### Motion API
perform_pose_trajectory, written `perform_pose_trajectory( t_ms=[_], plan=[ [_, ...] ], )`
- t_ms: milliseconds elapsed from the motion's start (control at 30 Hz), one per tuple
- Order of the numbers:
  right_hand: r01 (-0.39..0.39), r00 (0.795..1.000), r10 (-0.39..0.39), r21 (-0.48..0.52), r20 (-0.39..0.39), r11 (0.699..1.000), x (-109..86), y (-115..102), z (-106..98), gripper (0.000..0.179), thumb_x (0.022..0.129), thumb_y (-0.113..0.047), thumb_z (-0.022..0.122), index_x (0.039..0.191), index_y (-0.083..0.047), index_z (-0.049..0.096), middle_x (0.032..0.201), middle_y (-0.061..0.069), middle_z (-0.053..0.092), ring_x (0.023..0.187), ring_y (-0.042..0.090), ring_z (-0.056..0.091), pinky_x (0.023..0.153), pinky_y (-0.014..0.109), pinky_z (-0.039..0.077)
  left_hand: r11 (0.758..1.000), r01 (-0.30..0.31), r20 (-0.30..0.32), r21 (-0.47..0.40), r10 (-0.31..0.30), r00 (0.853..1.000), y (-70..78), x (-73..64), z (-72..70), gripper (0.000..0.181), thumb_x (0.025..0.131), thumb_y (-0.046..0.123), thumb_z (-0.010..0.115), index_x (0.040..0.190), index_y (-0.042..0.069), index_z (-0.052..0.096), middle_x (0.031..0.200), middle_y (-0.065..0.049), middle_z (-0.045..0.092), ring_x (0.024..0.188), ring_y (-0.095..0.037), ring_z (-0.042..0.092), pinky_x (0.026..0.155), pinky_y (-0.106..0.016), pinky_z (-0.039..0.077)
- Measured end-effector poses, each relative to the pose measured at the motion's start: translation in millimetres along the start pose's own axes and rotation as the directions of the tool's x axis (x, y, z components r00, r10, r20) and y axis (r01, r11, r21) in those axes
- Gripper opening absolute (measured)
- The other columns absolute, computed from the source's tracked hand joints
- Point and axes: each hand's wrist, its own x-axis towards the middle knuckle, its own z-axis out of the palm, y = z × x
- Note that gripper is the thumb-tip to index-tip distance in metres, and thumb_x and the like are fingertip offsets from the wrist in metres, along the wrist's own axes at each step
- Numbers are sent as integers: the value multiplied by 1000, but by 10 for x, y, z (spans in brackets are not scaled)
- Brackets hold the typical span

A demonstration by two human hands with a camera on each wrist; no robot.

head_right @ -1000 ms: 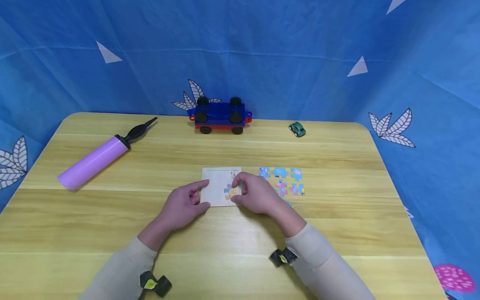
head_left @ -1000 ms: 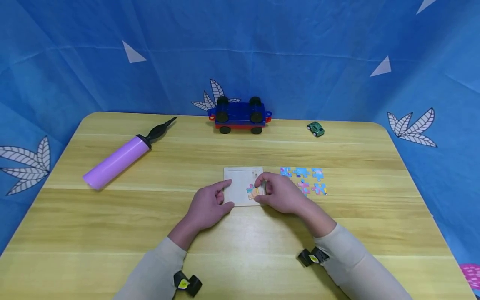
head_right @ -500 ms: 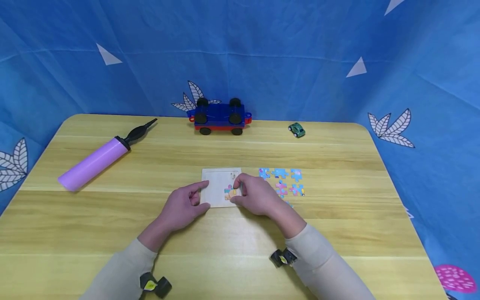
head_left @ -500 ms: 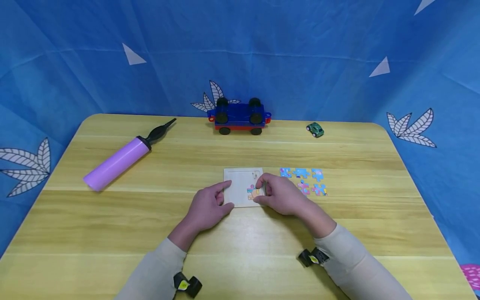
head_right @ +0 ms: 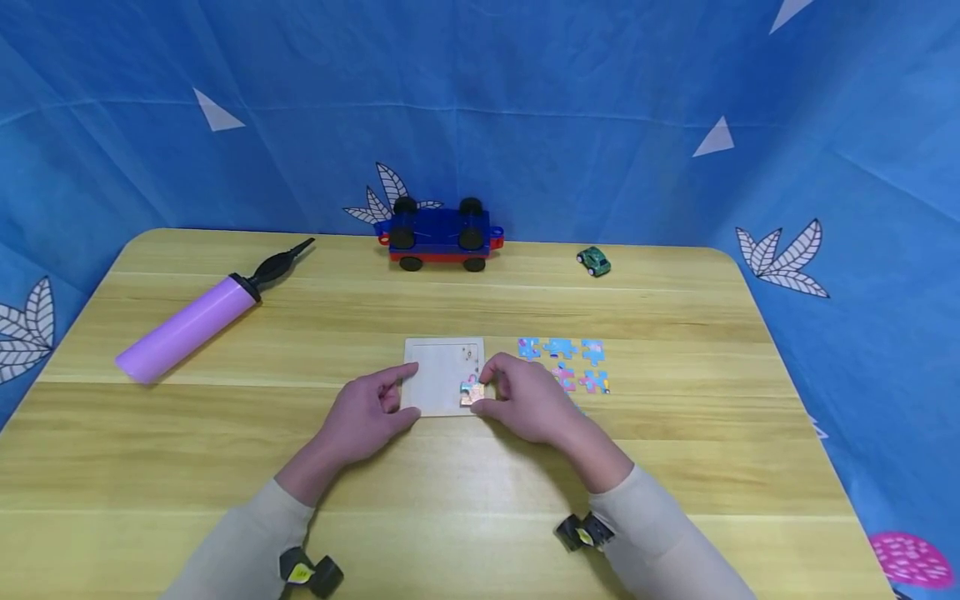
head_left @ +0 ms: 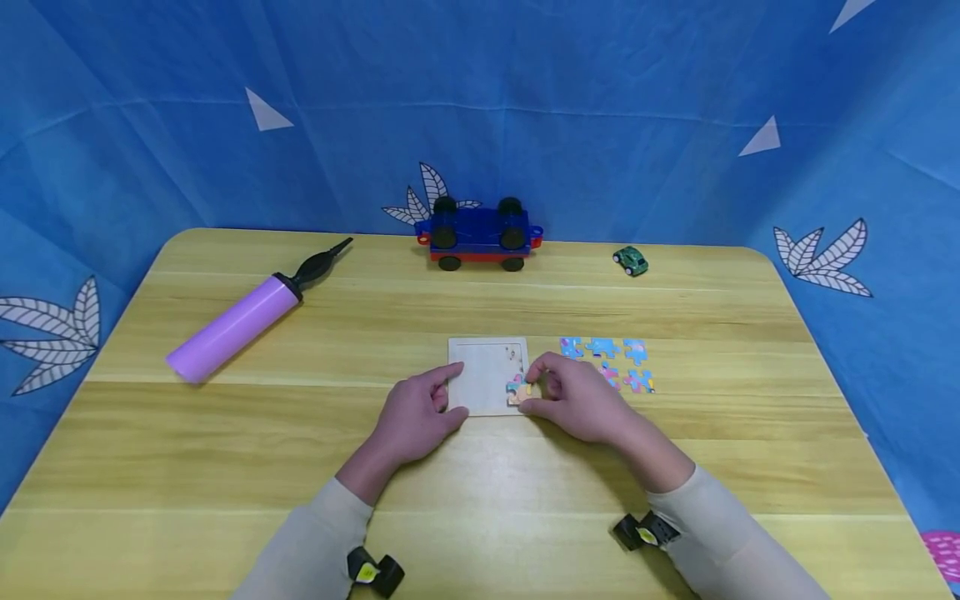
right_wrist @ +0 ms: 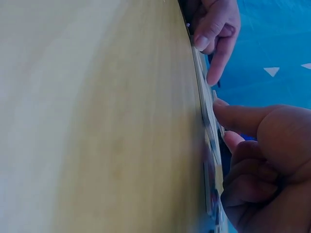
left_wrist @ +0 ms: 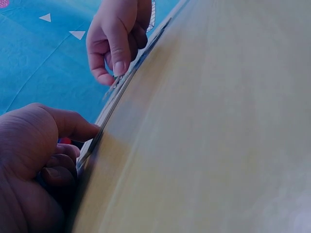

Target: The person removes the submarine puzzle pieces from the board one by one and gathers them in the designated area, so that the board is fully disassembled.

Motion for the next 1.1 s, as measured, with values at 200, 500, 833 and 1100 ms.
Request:
perform_pose_trajectory(
  t_ms=[200, 500, 833, 1100],
  plan=[
    [-7, 1000, 7, 5, -24, 1000, -95, 25, -34, 31, 85, -26, 83, 106, -14, 64, 60, -3, 43, 53, 12, 37, 55, 32, 35, 1000, 0, 5, -12, 0, 1000, -2, -10, -5, 60, 84, 10, 79, 140, 5, 58, 57, 8, 34, 51, -7, 27, 77, -35, 42],
    [-25, 999, 26, 32, -45, 999, -220, 121, -58, 28, 85, -24, 82, 104, -15, 64, 58, -5, 38, 53, 10, 33, 57, 31, 36, 1000, -9, 0, -14, 9, 1000, -11, -14, 1, 59, 84, 9, 79, 139, 4, 59, 58, 8, 33, 52, -6, 26, 77, -35, 41],
    [-22, 994, 27, 53, -108, 998, -386, 276, -109, 27, 85, -24, 83, 102, -14, 64, 59, -8, 35, 55, 9, 32, 61, 30, 37, 1000, -10, 0, -10, 10, 1000, -8, -11, 3, 59, 84, 10, 79, 139, 5, 59, 58, 8, 34, 52, -6, 26, 78, -36, 41],
    [-37, 989, 47, 68, -143, 997, -529, 378, -186, 28, 84, -21, 83, 102, -13, 64, 61, -8, 33, 55, 8, 30, 60, 28, 35, 1000, -3, -1, -4, 3, 1000, -7, 1, 9, 59, 84, 10, 79, 139, 5, 59, 58, 8, 35, 52, -7, 28, 77, -35, 41]
  ],
)
